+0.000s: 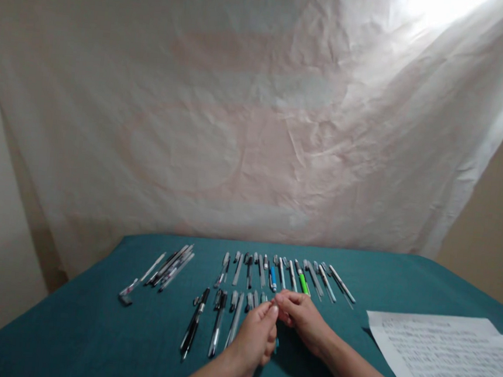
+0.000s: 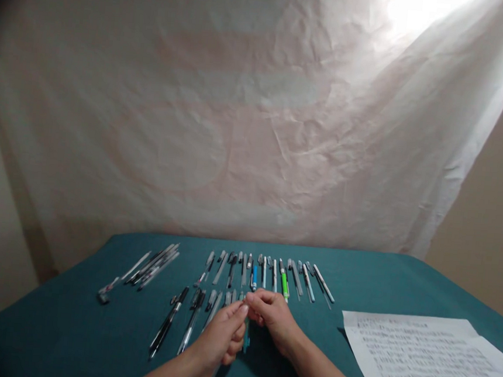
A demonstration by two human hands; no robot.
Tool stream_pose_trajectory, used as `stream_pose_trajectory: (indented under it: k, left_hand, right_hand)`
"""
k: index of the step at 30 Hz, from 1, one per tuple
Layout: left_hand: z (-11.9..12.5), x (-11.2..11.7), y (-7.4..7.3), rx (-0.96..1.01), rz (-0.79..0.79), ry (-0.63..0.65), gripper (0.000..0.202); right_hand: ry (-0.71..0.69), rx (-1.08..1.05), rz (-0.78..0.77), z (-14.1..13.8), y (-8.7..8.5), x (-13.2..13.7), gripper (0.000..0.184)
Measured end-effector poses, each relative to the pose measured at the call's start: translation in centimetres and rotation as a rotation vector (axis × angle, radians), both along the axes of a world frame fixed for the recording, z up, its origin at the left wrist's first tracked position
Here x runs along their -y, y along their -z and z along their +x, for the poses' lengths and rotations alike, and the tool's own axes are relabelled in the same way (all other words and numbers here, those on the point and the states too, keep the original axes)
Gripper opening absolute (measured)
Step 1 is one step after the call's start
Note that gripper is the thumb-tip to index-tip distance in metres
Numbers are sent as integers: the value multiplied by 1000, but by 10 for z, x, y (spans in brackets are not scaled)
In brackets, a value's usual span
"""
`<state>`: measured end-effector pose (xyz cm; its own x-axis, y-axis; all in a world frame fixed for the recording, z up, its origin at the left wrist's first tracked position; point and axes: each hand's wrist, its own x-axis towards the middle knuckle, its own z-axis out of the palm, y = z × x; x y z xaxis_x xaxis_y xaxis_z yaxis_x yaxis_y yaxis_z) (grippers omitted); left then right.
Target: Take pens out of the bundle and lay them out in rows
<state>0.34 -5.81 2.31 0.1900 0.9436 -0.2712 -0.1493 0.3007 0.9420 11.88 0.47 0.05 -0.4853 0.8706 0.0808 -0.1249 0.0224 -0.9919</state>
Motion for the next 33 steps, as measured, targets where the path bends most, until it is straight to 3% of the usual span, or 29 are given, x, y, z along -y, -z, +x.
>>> stream_pose_trajectory:
  k: [12,21,26,33]
  left_hand:
    - [-4,-1,0,-41,-19,1,43]
    - [-4,0,-1,-29,-72,0,46]
    - [-3,-1,2,23,-73,-26,47]
    - [-8,-8,12,208,-18,-194,27]
  right_hand:
    - [-7,-62,0,-3,6,-1,35]
    - [10,-151,-77,-6,5,1,29]
    - [68,-203,-144,0,5,-12,30]
    - [148,188,127,16,26,-37,30]
